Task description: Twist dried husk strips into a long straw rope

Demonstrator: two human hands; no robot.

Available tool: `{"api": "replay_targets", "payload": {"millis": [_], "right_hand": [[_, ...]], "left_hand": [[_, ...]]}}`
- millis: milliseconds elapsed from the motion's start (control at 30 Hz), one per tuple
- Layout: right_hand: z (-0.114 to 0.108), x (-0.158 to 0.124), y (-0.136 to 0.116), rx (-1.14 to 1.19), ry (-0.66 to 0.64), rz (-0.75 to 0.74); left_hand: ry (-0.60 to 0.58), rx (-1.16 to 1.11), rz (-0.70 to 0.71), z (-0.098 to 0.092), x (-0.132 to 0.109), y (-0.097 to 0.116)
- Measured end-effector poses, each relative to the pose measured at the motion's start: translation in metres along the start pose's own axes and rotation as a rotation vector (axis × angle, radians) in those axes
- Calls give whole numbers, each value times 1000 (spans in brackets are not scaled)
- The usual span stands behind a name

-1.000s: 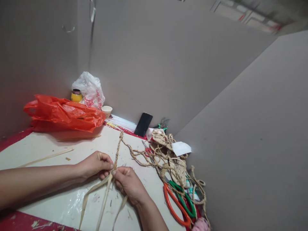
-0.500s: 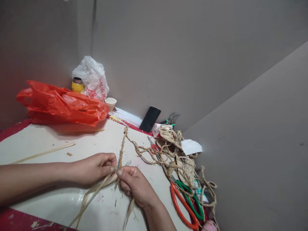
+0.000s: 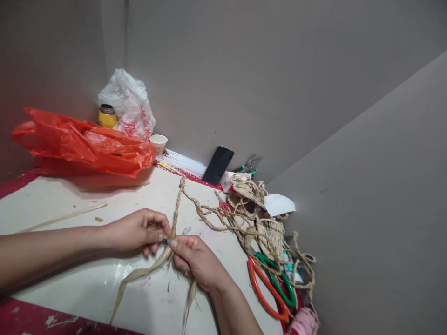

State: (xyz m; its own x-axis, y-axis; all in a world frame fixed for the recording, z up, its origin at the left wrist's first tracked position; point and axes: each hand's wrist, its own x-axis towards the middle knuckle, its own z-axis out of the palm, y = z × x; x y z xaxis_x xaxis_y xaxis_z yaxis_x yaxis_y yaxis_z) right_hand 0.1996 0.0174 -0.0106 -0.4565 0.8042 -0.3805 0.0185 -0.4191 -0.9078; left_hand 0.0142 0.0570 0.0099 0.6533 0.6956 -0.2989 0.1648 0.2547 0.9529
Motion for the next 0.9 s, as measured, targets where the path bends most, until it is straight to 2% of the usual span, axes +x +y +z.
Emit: {"api": "replay_targets", "payload": {"millis": [167, 400, 667, 800, 900], "right_hand": [[-1, 0, 0, 5, 1, -7], [0, -1, 0, -46, 8, 5], [1, -3, -2, -152, -37, -47], [6, -4, -7, -289, -1, -63], [10, -4, -6, -504, 101, -157]], "left_hand": [[44, 42, 116, -2, 4, -1], [27, 139, 71, -6, 7, -12], [36, 283, 91, -7, 5, -9], [57, 354, 103, -6, 2, -5], [100, 461, 141, -5, 1, -3]]}}
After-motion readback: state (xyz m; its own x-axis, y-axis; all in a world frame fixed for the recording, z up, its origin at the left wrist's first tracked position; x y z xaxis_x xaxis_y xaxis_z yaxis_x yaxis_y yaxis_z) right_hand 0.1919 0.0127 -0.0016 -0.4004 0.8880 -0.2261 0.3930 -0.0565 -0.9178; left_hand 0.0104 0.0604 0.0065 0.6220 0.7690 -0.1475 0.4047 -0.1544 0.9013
